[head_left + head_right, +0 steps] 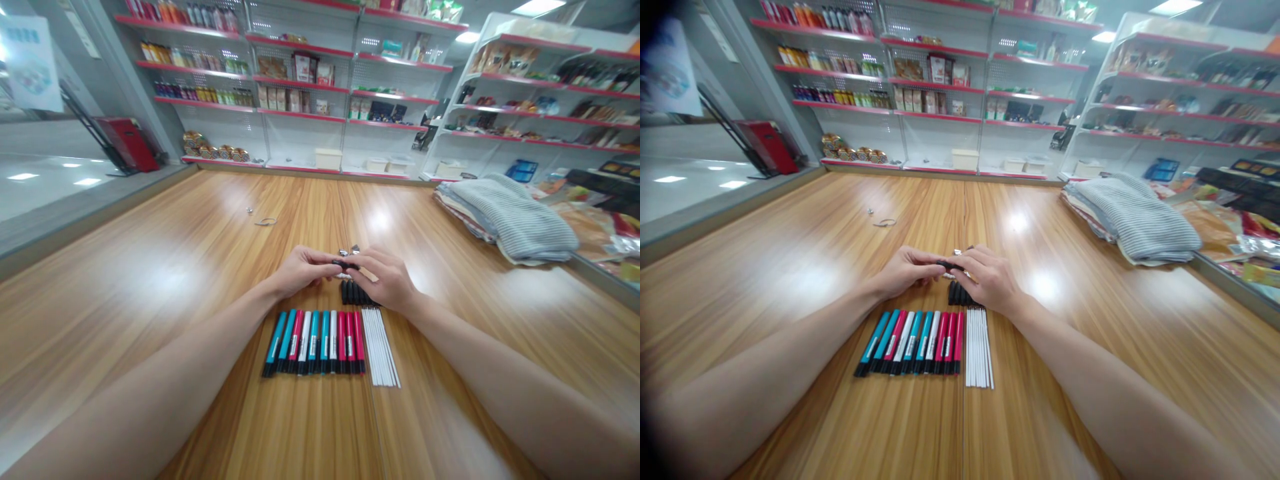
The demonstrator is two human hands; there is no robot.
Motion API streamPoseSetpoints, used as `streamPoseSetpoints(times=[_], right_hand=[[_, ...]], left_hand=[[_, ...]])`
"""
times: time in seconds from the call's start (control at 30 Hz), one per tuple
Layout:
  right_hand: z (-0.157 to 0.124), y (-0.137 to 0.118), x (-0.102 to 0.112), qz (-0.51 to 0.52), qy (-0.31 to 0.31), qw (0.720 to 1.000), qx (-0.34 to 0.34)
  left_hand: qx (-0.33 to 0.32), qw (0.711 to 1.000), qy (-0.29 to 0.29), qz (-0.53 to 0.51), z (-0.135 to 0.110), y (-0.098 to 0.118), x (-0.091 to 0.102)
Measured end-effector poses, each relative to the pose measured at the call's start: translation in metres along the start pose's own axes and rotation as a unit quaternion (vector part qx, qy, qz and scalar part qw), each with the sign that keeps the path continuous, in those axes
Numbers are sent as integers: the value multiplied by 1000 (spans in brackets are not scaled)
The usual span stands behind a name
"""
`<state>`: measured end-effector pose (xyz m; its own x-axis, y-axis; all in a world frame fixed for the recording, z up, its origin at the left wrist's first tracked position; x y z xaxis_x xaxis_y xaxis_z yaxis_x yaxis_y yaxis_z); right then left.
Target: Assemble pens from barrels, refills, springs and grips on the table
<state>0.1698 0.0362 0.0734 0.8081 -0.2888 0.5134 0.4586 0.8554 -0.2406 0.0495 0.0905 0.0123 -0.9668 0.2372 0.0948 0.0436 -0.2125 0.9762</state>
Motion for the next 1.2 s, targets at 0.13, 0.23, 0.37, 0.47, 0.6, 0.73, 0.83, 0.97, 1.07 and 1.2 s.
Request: streamPoseSetpoints(times=[0.13,0.23,0.37,0.47,0.6,0.73,0.83,0.97,1.07,1.2], right_hand=[[-1,5,8,-4,32,999,-33],[-3,13,17,-24,56,996,-62],[-5,17,22,-40,67,994,-70],[-5,16,22,-41,69,995,-56],[-4,14,22,-36,79,995,-40],[-5,15,21,-40,80,995,-35],[-5,15,21,-43,75,996,-32],[-6,20,23,-55,79,995,-39],[-7,23,23,-59,83,994,-46],[-6,22,23,-60,81,994,-43]], left_hand=[[7,1000,-17,-22,0,0,-5],[26,999,18,-28,4,-2,4],[120,988,-14,92,5,-14,24],[167,947,-80,261,-1,-16,51],[201,862,-217,413,-23,-13,70],[271,791,-309,453,-50,-18,68],[279,779,-345,444,-59,-23,53],[270,786,-347,435,-57,-29,46],[270,785,-348,435,-58,-27,48],[260,783,-333,456,-56,-20,50]])
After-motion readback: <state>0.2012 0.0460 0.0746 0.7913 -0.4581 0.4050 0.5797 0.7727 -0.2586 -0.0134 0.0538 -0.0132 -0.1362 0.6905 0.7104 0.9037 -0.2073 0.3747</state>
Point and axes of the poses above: each hand's wrist, its own z-axis towards the middle knuckle, its own x-axis out of the back of the hand, y = z × x, the point moved 10 cm from there along z, towards the middle knuckle, and after that the axes turned 12 degrees about y, right-handed, at the moved point
